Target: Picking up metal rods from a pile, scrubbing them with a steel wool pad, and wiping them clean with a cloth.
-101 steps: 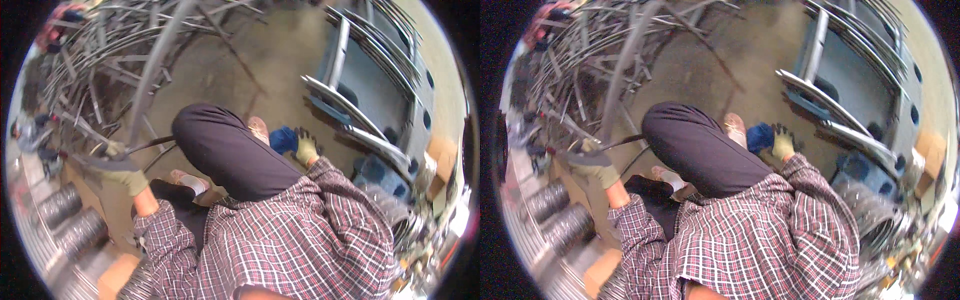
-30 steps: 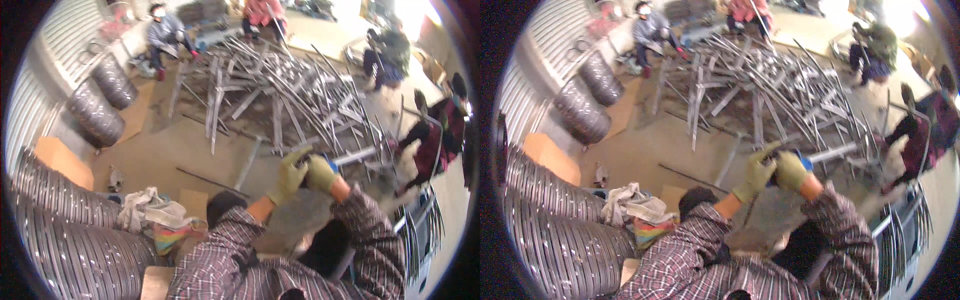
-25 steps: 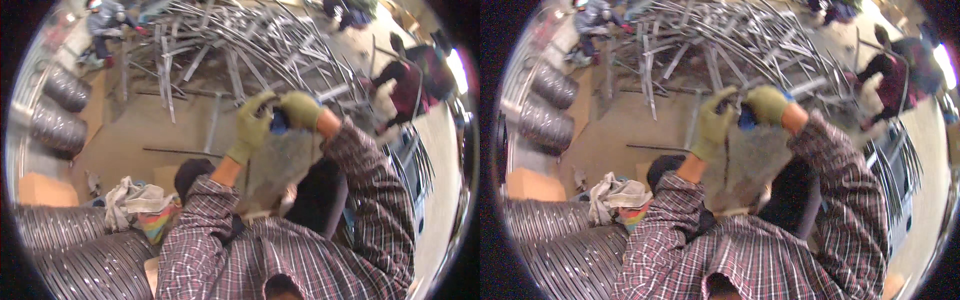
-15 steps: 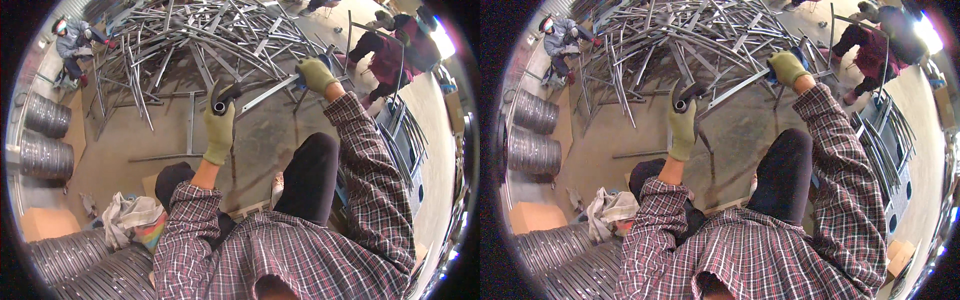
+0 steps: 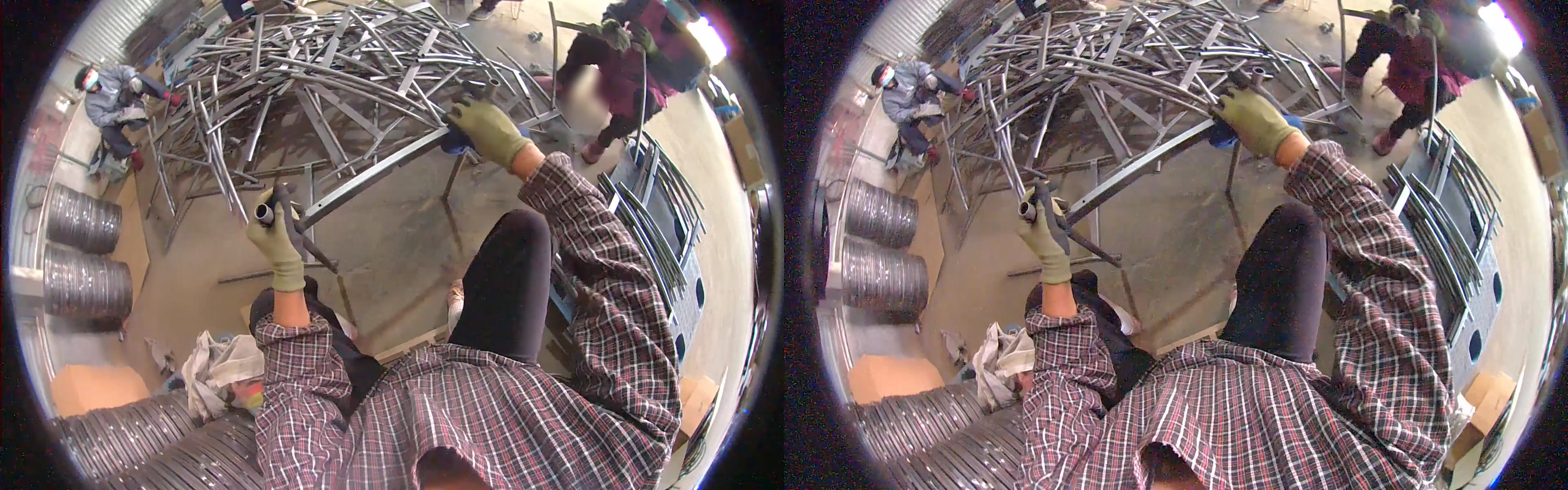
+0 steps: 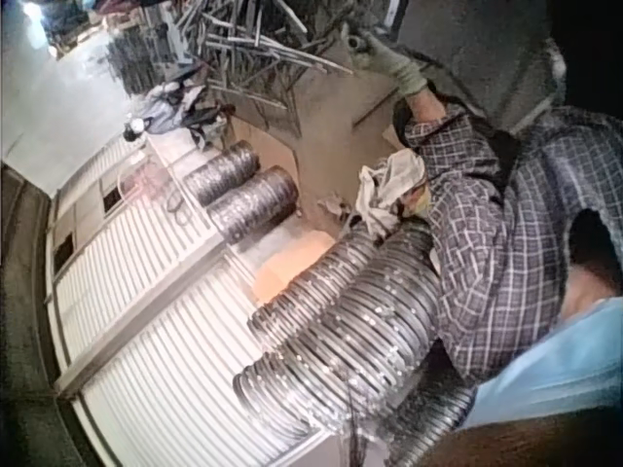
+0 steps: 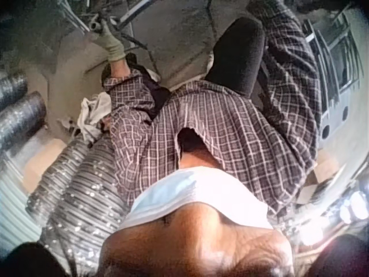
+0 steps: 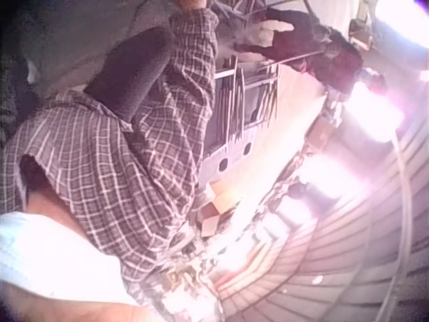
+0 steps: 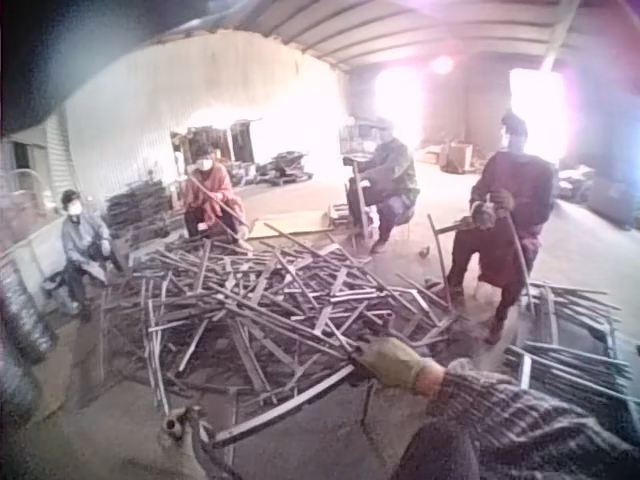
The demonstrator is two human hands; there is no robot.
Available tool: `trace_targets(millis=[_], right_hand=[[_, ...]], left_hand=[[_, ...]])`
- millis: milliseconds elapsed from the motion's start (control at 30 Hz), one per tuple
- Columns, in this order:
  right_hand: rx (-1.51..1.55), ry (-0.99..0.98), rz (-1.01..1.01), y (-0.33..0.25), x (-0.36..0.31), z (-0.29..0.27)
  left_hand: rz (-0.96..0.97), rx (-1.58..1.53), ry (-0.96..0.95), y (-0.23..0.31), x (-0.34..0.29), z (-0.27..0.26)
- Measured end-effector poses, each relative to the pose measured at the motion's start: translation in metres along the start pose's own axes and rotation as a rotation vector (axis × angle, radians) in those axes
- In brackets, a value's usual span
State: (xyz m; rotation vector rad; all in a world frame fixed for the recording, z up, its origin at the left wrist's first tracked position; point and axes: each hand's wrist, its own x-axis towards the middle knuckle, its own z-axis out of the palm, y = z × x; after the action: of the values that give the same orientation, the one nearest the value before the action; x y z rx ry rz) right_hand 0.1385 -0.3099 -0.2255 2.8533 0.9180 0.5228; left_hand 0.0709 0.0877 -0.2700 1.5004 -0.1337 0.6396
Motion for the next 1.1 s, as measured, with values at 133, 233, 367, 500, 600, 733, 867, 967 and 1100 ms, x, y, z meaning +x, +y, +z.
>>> trace_targets(millis=[133,233,367,500,600,733,867,967,1100], right_hand=[[-0.152,-0.086,-0.015,-0.016,0.018,0.014],[-0.102,-0.110,-0.032,-0.038,0.027,0.008],[-0.112,-0.152,0.017,-0.044,0.019,0.015],[-0.034,-0.046,0.058,-0.053,0.016,0.011],[-0.035,-0.042,0.083,-0.054,0.004,0.014],[0.039,0.155,0.057,-0.062,-0.022,0.005],[0.400,0.169,0.544,-0.051,-0.082,0.014],[1.020,0.522,0.872,-0.014,-0.097,0.036],[1.296,0.666,0.618,-0.029,-0.030,0.025]], left_hand=[[-0.161,0.109,0.058,0.009,0.011,-0.015],[0.071,0.298,0.233,0.002,0.017,-0.028],[0.558,0.571,0.267,0.064,-0.012,0.025],[0.582,0.966,-0.473,0.081,-0.003,0.086],[0.203,1.219,-0.684,0.043,-0.003,0.108],[0.248,1.224,-0.628,0.037,0.002,0.099],[0.230,1.216,-0.634,0.037,0.000,0.103],[0.296,1.201,-0.647,0.037,0.003,0.110],[0.244,1.182,-0.639,0.035,-0.001,0.098]])
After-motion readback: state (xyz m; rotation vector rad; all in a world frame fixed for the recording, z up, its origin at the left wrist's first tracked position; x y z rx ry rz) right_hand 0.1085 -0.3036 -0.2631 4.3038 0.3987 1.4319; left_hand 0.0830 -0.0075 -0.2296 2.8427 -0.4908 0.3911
